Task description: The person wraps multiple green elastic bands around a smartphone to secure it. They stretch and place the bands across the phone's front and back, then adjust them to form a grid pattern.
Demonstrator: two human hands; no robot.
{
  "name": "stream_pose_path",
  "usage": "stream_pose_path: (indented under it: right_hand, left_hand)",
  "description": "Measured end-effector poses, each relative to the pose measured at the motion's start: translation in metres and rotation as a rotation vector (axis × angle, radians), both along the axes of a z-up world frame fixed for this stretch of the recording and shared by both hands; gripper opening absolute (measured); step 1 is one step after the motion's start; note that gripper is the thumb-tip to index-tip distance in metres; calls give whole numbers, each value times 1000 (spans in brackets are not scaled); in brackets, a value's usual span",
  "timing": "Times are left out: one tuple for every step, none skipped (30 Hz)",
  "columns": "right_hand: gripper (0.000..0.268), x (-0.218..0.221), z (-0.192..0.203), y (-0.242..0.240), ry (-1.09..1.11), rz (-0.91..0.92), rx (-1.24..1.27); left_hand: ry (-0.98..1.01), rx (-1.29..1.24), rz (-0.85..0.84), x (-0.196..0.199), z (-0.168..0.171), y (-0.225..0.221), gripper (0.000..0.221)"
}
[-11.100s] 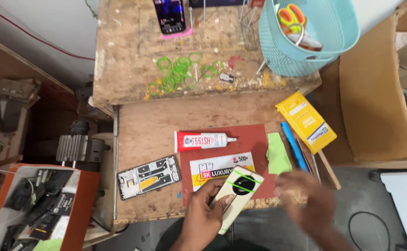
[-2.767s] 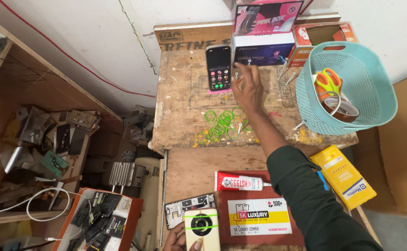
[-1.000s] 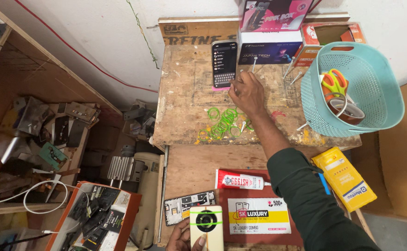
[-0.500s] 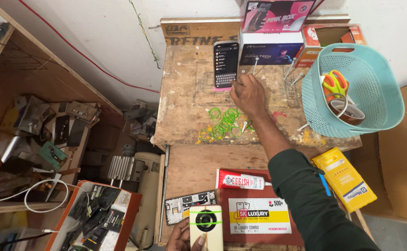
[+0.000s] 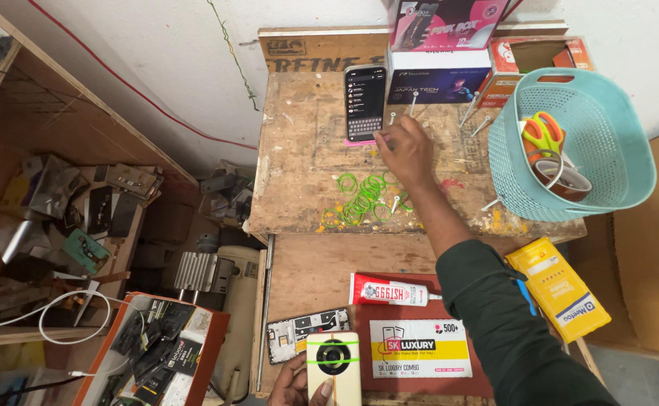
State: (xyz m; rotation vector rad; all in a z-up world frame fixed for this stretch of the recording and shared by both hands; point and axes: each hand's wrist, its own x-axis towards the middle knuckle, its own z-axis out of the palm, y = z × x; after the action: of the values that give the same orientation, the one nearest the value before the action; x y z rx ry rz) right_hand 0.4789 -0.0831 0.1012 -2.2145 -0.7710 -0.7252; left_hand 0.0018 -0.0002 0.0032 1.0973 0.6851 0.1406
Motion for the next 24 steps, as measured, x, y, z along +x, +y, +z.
stream_pose_path:
  right_hand:
    - [17,2,0,0,88,-35,18]
    - [14,2,-1,1,126,-33,19]
    - [13,2,-1,1,164,-31,20]
    - [11,2,0,1,203,-28,21]
    - [12,1,0,1,116,-11,-19]
    - [16,-1,2,2,29,7,-58]
    - [20,-2,4,3,-58,25,-97]
    - [29,-4,7,4,-109,39,-96]
    - [37,-4,10,6,-161,53,-92]
    - [46,-5,14,9,-212,68,-89]
    - [52,-5,16,10,-220,49,-114]
    - [58,-5,19,11,-227,29,-140]
    - [64,-6,21,12,-233,9,-166]
    - [67,-6,22,12,-197,-7,-175]
    - [70,-5,24,13,-166,-21,-181]
    - [73,-3,25,15,-135,-35,-188]
    - [75,-2,26,16,-131,-44,-192]
    - [77,0,25,16,-126,-54,-196]
    - [79,1,24,17,-120,-64,-200]
    - [79,2,22,17,-116,-69,-205]
    - [80,3,21,17,-112,-78,-210]
    - [81,5,19,16,-109,-86,-215]
    - [82,6,18,15,-114,-90,-206]
    - [82,7,18,15,-118,-95,-196]
  left_hand:
    - [1,7,-7,0,0,0,61]
    - [1,15,-14,0,-1,1,62]
    - [-23,12,-18,0,-1,1,60]
    - [-48,9,-23,-1,-2,0,58]
    - [-74,5,-27,-1,-4,0,57]
    - [-52,30,-16,-1,-5,-1,56]
    - [-30,54,-5,-2,-7,-3,55]
    - [-8,79,6,-2,-9,-4,54]
    - [4,64,-10,-2,-11,-2,57]
    - [16,48,-26,-2,-14,-1,60]
    - [30,30,-42,-3,-17,-1,63]
    - [6,46,-15,-4,-19,-1,61]
    - [-16,62,12,-5,-22,-3,60]
    - [-38,78,39,-6,-23,-3,58]
    - [-23,64,34,-6,-24,-1,60]
    - [-7,50,29,-5,-25,1,62]
    - [12,34,24,-6,-25,1,64]
    - [6,29,26,-7,-25,1,62]
    - [2,25,28,-8,-25,2,61]
    - [-2,20,30,-9,-24,2,59]
    - [-1,23,31,-9,-24,2,59]
    - [0,26,32,-8,-24,2,59]
    - [-1,30,32,-6,-24,3,59]
    - [14,26,24,-5,-25,3,61]
